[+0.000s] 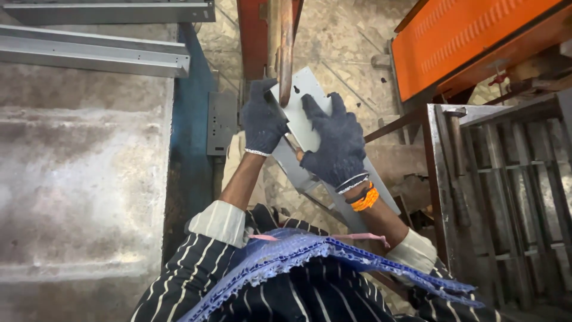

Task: The worker performs spot welding on metal enclosure components and uses a hand file to smooth the edges.

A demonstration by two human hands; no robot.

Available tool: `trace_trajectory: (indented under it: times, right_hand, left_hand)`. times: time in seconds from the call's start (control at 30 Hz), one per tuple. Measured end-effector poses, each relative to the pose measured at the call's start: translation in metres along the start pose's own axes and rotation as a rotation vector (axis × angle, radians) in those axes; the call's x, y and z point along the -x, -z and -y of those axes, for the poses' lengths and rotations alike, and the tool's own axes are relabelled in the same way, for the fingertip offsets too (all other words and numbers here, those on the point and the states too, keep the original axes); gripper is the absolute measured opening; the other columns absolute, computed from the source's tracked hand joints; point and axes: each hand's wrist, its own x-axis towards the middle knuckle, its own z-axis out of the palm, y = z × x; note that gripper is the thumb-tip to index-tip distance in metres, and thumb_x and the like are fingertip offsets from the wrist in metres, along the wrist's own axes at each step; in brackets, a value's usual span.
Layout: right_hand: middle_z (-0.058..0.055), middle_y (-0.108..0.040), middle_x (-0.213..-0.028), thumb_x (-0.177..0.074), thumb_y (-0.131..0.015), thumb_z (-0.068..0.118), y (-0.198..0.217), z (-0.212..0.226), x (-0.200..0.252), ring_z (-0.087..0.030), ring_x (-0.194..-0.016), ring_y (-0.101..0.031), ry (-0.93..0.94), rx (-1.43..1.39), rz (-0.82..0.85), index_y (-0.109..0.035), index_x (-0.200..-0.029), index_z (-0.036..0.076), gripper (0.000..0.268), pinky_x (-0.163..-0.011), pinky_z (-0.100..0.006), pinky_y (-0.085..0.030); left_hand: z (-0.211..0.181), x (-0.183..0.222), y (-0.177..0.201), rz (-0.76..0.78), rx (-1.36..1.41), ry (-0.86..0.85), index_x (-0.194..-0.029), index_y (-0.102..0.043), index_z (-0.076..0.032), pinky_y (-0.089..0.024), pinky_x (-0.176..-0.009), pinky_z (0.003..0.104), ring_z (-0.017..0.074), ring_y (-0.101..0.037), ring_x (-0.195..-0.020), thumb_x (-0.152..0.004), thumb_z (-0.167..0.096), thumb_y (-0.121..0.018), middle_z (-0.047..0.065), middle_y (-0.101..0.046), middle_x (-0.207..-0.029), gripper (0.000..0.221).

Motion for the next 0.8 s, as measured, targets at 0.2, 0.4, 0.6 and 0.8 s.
trace_trajectory:
  times: [0.2, 0.4, 0.6, 0.8]
  right_hand:
    - [-0.029, -0.046, -0.144, -0.052, -0.091, 0.032, -0.001, -0.003, -0.001, -0.047, -0.102, -0.061, 0.02, 0.008, 0.016, -0.055, -0.147, 0.023, 0.102, -0.087, -0.053, -0.05]
    - [-0.024, -0.047, -0.146, -0.055, -0.089, 0.032, 0.001, -0.003, 0.001, -0.043, -0.101, -0.063, 0.026, 0.012, 0.03, -0.055, -0.147, 0.024, 0.099, -0.087, -0.052, -0.052]
    - [-0.03, -0.047, -0.142, -0.056, -0.089, 0.033, 0.005, -0.001, -0.009, -0.045, -0.098, -0.062, 0.019, 0.016, 0.029, -0.056, -0.146, 0.024, 0.096, -0.084, -0.051, -0.053]
    - [-0.031, -0.05, -0.14, -0.055, -0.089, 0.034, -0.001, 0.002, -0.023, -0.047, -0.098, -0.063, 0.058, -0.008, -0.042, -0.056, -0.145, 0.022, 0.096, -0.083, -0.053, -0.052]
  left_hand:
    - [0.008, 0.005, -0.004, 0.004, -0.001, -0.01, -0.122, -0.059, -0.012, -0.055, -0.083, 0.041, 0.0322, -0.073, -0.098, -0.071, -0.014, -0.086, 0.012, -0.072, -0.104, 0.058]
    - [0.013, 0.005, -0.009, -0.016, 0.022, 0.003, -0.124, -0.06, -0.013, -0.056, -0.085, 0.04, 0.0304, -0.073, -0.098, -0.074, -0.011, -0.084, 0.012, -0.072, -0.107, 0.056]
    - [0.007, -0.006, -0.004, 0.009, 0.108, 0.013, -0.121, -0.059, -0.011, -0.056, -0.086, 0.039, 0.03, -0.073, -0.098, -0.067, -0.024, -0.096, 0.014, -0.072, -0.106, 0.066]
    - [0.003, -0.023, 0.003, 0.026, 0.123, 0.027, -0.121, -0.055, -0.009, -0.056, -0.086, 0.038, 0.0259, -0.074, -0.1, -0.069, -0.027, -0.096, 0.013, -0.071, -0.106, 0.069]
